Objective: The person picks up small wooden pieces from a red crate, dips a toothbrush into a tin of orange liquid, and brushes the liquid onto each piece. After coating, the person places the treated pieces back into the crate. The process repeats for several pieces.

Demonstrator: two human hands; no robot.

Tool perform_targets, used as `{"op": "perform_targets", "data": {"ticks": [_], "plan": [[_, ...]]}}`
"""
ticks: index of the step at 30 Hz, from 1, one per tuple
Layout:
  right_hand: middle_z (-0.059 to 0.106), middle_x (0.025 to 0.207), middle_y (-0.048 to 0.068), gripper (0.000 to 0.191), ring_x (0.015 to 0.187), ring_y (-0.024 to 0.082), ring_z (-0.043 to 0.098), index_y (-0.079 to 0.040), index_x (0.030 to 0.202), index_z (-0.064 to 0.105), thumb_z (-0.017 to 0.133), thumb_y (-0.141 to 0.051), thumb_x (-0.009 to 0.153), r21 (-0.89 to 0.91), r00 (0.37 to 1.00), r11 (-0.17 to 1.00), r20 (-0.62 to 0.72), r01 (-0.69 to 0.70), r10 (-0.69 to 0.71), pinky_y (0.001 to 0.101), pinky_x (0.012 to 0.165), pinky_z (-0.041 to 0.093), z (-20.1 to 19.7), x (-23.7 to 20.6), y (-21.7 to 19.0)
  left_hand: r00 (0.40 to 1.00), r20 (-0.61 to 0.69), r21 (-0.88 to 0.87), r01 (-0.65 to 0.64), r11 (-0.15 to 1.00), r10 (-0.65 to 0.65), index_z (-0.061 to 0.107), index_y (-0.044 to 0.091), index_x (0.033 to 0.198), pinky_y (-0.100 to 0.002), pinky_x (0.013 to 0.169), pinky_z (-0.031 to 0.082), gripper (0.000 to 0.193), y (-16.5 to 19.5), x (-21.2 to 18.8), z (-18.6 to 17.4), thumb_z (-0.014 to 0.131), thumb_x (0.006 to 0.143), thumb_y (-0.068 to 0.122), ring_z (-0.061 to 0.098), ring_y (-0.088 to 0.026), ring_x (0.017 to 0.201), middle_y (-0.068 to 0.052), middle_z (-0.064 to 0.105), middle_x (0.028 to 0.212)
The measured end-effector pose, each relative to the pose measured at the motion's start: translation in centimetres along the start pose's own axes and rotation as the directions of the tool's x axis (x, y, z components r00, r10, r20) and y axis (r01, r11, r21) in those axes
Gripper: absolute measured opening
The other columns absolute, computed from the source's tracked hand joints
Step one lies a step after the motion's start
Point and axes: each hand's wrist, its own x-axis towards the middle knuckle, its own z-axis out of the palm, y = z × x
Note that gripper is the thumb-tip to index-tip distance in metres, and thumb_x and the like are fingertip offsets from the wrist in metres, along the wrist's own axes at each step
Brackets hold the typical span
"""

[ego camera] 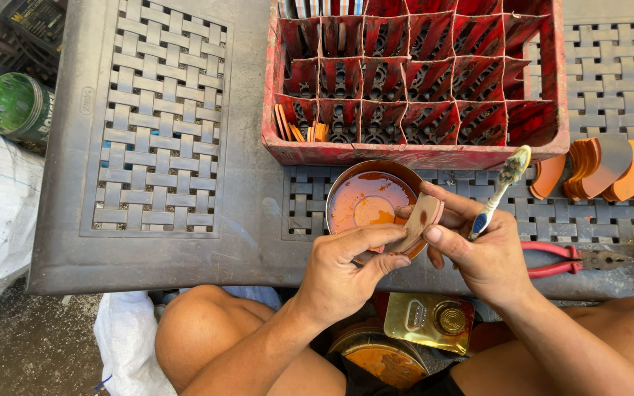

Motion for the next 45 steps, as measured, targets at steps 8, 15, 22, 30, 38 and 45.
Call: {"op": "perform_targets", "data": {"ticks": [8,15,22,30,38,45], "plan": [[0.074,0.113,0.022,0.055,0.073,0.015,0.066,0.004,0.142,0.055,0.072,-0.017,0.093,0.140,0.996,0.986,0.009,0.091,-0.093,0.0276,0.057,0.051,-0.5,-0.3,0.9,0.996,0.045,-0.047,0.085,0.995,-0.083,0.070,0.004,0.120,-0.028,0.079,0.067,0.038,-0.1,0.0,0.1,0.083,0.084,0.004,0.072,-0.012,0.093,-0.010,0.076,0.111],[0.067,0.100,0.015,0.051,0.061,0.014,0.052,-0.001,0.146,0.054,0.062,-0.029,0.104,-0.227,0.999,0.973,0.026,0.032,-0.026,0.0289,0.053,0.045,-1.8,0.1,-0.1,0.999,-0.023,-0.050,-0.033,0.998,0.032,0.073,0.002,0.106,-0.027,0.080,0.062,0.018,-0.8,-0.1,-1.3,0.083,0.091,0.002,0.074,-0.012,0.092,-0.011,0.078,0.108],[0.068,0.110,0.013,0.032,0.087,0.035,0.070,-0.008,0.125,0.059,0.061,-0.025,0.098,-0.975,0.983,0.129,0.185,0.182,0.013,0.0445,0.073,0.055,1.1,0.6,-1.8,0.944,-0.323,-0.300,-0.038,0.953,-0.064,0.065,-0.002,0.107,-0.027,0.073,0.064,0.016,-0.4,1.8,-5.9,0.075,0.094,0.000,0.075,-0.014,0.088,-0.015,0.076,0.109],[0.066,0.092,0.007,0.035,0.090,0.024,0.068,-0.010,0.116,0.067,0.065,-0.010,0.081,-0.874,0.896,-0.244,0.442,0.420,-0.038,0.0375,0.077,0.052,4.0,4.6,1.6,0.953,-0.294,-0.364,-0.046,0.930,-0.068,0.064,-0.004,0.107,-0.028,0.076,0.065,0.015,0.2,1.5,-5.2,0.075,0.097,0.000,0.073,-0.014,0.087,-0.016,0.075,0.105],[0.067,0.092,0.001,0.048,0.099,0.018,0.061,-0.026,0.129,0.071,0.060,-0.012,0.084,-0.819,0.888,-0.345,0.406,0.459,0.216,0.0366,0.086,0.044,2.2,6.0,-2.2,0.955,-0.289,-0.354,-0.037,0.934,-0.071,0.065,-0.003,0.107,-0.026,0.074,0.062,0.015,0.3,1.5,-5.4,0.075,0.096,0.000,0.071,-0.012,0.084,-0.013,0.075,0.101],[0.066,0.102,0.001,0.044,0.102,0.019,0.061,-0.024,0.123,0.073,0.059,-0.007,0.085,-0.730,0.784,-0.310,0.497,0.609,0.372,0.0376,0.092,0.046,3.6,5.4,-2.7,0.961,-0.267,-0.328,-0.014,0.945,-0.078,0.065,-0.003,0.106,-0.027,0.076,0.064,0.013,0.7,1.6,-5.3,0.074,0.097,0.001,0.073,-0.012,0.085,-0.013,0.076,0.100]]}}
